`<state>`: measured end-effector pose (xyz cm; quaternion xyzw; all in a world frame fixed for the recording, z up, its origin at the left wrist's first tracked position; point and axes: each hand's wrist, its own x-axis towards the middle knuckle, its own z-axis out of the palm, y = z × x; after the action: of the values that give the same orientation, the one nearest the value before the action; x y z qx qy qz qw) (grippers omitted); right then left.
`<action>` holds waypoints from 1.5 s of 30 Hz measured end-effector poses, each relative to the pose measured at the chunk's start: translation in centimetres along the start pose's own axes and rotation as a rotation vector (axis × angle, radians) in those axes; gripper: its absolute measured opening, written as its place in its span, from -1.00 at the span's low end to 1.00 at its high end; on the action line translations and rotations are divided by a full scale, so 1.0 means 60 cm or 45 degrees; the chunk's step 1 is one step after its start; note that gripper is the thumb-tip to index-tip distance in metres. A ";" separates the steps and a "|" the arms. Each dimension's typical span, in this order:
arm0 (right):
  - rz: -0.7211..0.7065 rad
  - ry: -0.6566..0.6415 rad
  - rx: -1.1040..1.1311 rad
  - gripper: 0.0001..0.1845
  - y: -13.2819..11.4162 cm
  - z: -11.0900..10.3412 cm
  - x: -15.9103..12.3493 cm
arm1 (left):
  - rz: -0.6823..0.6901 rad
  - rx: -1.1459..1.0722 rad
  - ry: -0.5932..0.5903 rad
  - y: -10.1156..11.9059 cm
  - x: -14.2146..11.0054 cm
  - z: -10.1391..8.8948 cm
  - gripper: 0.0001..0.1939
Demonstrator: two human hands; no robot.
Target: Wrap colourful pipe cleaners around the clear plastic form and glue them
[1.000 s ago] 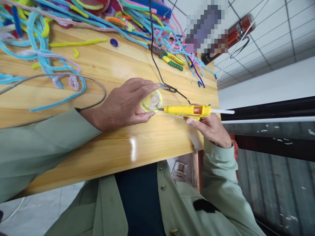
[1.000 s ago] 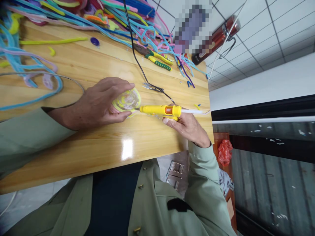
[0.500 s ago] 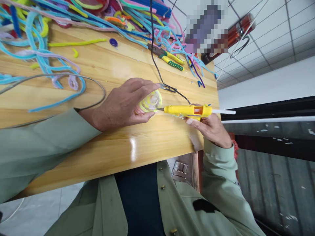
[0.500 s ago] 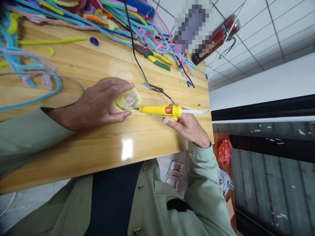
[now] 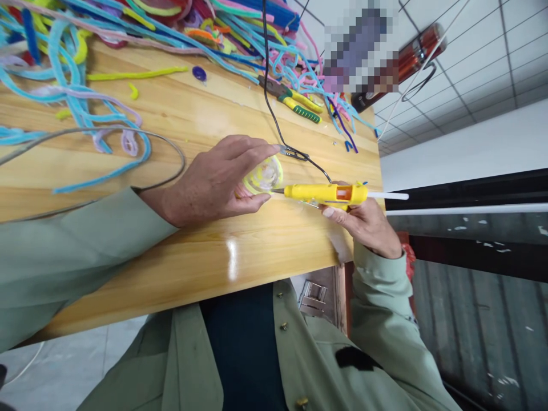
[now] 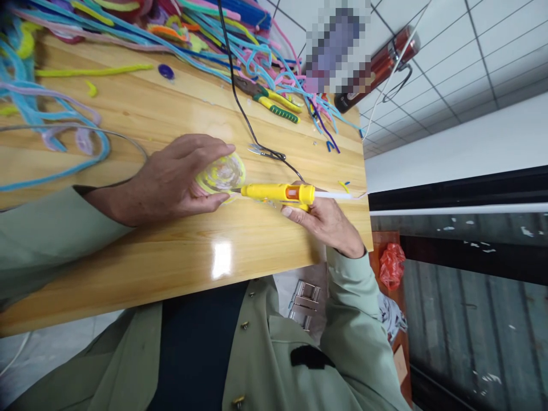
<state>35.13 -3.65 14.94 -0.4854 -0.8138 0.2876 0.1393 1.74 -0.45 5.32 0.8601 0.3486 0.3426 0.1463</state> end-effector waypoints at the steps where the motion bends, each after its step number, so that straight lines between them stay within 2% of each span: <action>1: -0.007 -0.008 0.003 -0.52 -0.001 0.000 0.001 | 0.000 0.003 -0.004 0.000 0.000 0.000 -0.31; 21: 0.055 0.005 0.000 -0.45 0.003 0.001 -0.001 | 0.004 -0.028 -0.005 -0.002 0.002 0.000 -0.33; 29: 0.022 0.018 0.031 -0.54 0.001 0.003 -0.002 | 0.011 0.000 0.000 0.000 0.000 0.001 -0.38; 45: 0.012 0.032 0.030 -0.52 0.003 0.007 -0.004 | 0.000 0.009 -0.028 0.002 0.001 -0.001 -0.40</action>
<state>35.16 -3.93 14.52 -0.4913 -0.8062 0.2916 0.1539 1.76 -0.50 5.45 0.8643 0.3482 0.3319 0.1469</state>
